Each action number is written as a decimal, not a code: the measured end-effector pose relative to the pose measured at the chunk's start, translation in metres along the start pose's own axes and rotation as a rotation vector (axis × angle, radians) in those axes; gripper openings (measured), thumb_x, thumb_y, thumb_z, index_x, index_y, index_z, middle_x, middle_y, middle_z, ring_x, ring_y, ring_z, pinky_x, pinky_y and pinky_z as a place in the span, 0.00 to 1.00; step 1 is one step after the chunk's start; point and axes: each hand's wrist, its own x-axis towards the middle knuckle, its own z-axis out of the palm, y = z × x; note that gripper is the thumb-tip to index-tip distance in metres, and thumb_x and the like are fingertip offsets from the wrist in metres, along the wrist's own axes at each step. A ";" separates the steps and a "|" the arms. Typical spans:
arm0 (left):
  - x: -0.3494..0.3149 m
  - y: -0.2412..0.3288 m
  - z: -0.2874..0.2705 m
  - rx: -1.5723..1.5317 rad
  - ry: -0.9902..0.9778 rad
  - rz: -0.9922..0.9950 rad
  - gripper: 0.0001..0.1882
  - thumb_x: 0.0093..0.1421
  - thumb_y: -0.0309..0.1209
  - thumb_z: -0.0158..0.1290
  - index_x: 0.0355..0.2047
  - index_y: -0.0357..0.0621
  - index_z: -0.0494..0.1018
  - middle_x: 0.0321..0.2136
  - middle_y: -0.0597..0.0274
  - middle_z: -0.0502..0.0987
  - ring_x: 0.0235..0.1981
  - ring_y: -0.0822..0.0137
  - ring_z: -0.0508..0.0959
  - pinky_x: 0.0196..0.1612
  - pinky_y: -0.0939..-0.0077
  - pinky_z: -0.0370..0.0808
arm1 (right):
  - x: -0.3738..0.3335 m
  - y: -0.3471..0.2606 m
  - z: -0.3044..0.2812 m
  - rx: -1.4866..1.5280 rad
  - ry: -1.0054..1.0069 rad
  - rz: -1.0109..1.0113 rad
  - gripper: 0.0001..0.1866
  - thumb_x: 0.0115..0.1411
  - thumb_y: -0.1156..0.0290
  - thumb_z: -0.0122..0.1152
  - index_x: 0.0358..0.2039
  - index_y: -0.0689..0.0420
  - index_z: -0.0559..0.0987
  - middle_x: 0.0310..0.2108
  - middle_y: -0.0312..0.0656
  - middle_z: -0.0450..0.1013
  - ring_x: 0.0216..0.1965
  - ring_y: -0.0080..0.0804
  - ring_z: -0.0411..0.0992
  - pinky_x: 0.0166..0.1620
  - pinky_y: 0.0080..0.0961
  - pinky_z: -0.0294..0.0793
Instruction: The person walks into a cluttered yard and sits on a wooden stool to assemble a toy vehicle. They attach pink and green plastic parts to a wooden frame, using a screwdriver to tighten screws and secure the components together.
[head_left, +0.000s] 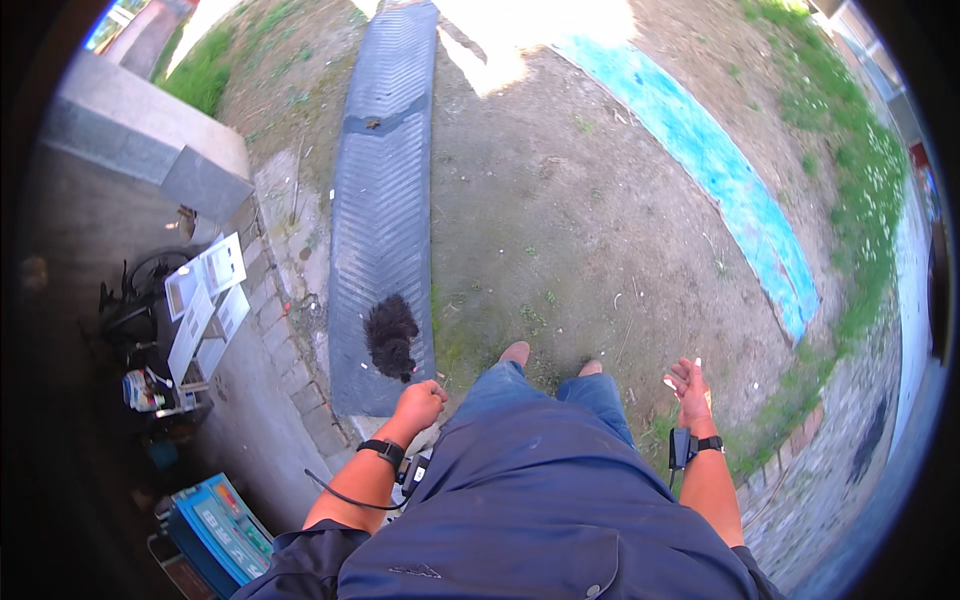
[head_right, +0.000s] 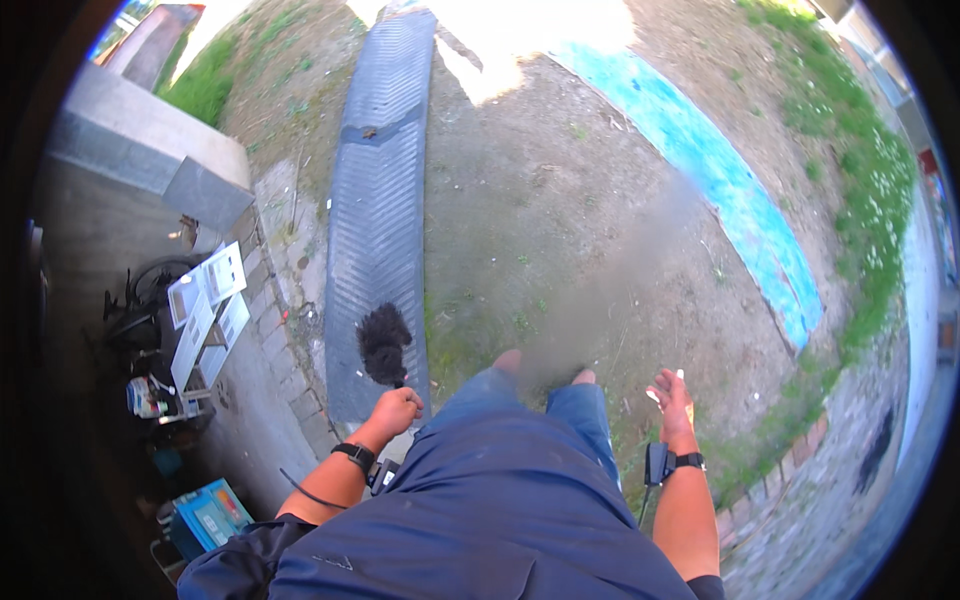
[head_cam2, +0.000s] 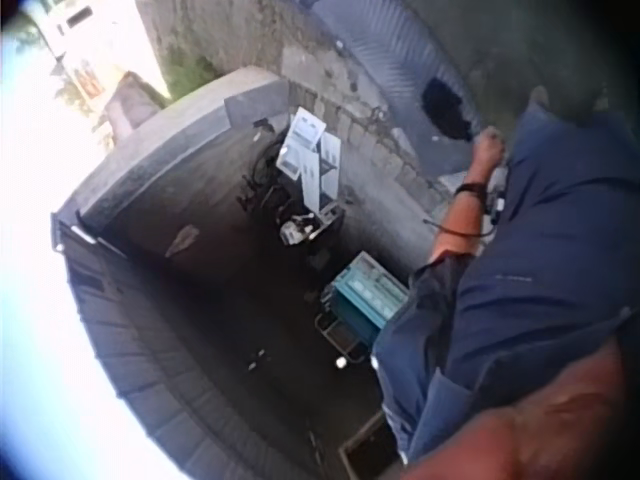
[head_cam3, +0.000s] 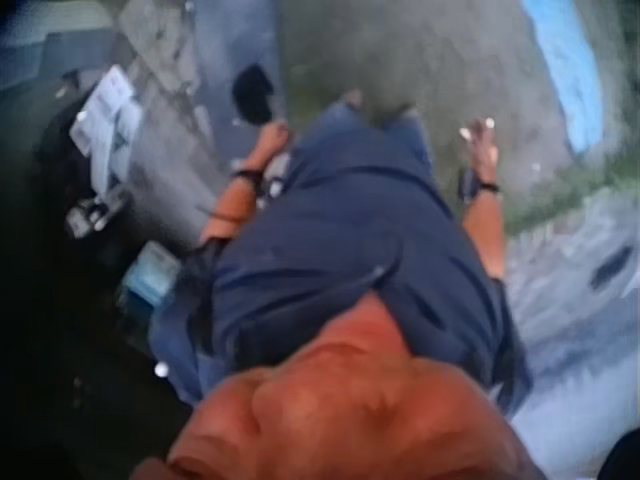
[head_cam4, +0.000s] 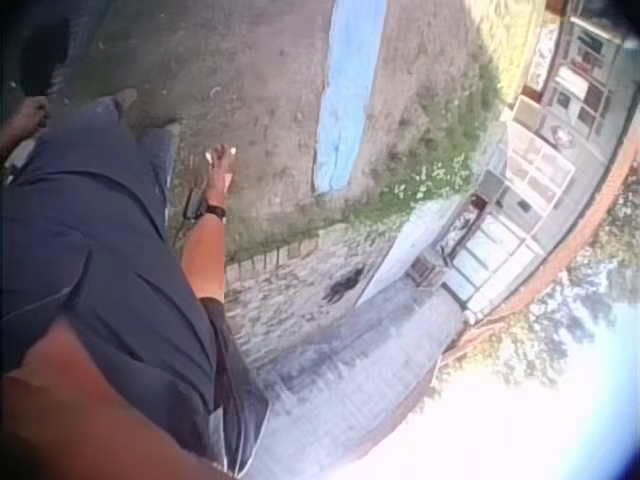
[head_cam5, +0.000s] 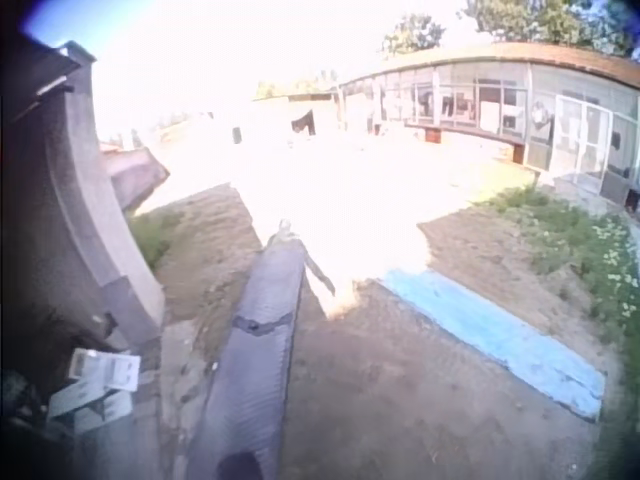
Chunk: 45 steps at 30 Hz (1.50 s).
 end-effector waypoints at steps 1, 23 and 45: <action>-0.006 -0.002 0.009 -0.021 0.040 -0.019 0.08 0.50 0.26 0.51 0.29 0.41 0.79 0.27 0.51 0.81 0.30 0.57 0.81 0.36 0.66 0.76 | 0.018 -0.010 0.000 -0.038 -0.035 -0.013 0.37 0.66 0.37 0.40 0.60 0.56 0.68 0.56 0.46 0.71 0.46 0.28 0.75 0.48 0.28 0.65; -0.162 0.089 0.277 -0.909 0.422 -0.628 0.11 0.59 0.29 0.49 0.39 0.36 0.76 0.33 0.53 0.81 0.31 0.65 0.83 0.32 0.73 0.77 | 0.223 -0.159 -0.026 -0.570 -0.581 0.054 0.39 0.65 0.37 0.39 0.60 0.59 0.67 0.53 0.45 0.72 0.40 0.29 0.77 0.40 0.22 0.69; -0.146 0.112 0.270 -0.997 0.452 -0.613 0.17 0.65 0.41 0.51 0.33 0.36 0.74 0.29 0.58 0.79 0.26 0.69 0.80 0.24 0.75 0.73 | 0.228 -0.183 0.000 -0.651 -0.668 0.043 0.41 0.64 0.35 0.38 0.60 0.61 0.67 0.57 0.49 0.69 0.49 0.39 0.73 0.58 0.41 0.60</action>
